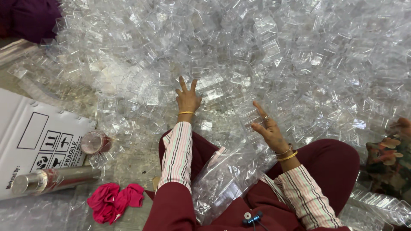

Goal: The person sits on the floor among large piles of clear plastic containers and stacks them one at a time into tall columns on their lap. They then wrap a completed stack with clear plastic film and set it aside before resuming stacking.

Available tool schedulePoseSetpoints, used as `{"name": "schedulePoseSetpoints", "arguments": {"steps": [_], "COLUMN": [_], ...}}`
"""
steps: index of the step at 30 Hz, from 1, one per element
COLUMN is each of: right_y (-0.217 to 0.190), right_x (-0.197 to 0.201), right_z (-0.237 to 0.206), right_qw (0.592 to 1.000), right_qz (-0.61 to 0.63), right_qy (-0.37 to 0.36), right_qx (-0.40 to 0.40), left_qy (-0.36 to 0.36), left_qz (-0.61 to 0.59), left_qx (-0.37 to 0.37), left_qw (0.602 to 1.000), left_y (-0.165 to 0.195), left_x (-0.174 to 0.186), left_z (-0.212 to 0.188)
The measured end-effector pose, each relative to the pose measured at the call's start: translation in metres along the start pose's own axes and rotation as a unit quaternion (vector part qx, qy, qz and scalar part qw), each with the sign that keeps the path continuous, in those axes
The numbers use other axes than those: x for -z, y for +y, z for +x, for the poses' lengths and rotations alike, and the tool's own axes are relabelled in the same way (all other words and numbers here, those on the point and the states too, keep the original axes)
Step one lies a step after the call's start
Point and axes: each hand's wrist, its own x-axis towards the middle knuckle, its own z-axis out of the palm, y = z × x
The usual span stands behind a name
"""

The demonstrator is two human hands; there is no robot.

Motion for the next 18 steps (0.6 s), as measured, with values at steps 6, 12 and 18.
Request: {"name": "schedulePoseSetpoints", "arguments": {"steps": [6,12,18], "right_y": [-0.001,0.000,-0.002], "right_x": [-0.001,-0.001,0.002], "right_z": [-0.001,-0.002,-0.004], "right_qw": [1.000,1.000,0.998], "right_qz": [-0.002,-0.001,0.044], "right_qy": [0.004,0.003,0.020], "right_qx": [-0.001,0.015,-0.035], "left_qy": [0.031,0.132,0.112], "left_qz": [0.034,0.164,0.186], "left_qx": [-0.053,-0.138,-0.141], "left_qw": [0.998,0.968,0.966], "left_y": [0.004,-0.001,0.001], "left_x": [0.003,-0.005,-0.001], "left_z": [0.000,-0.004,0.002]}}
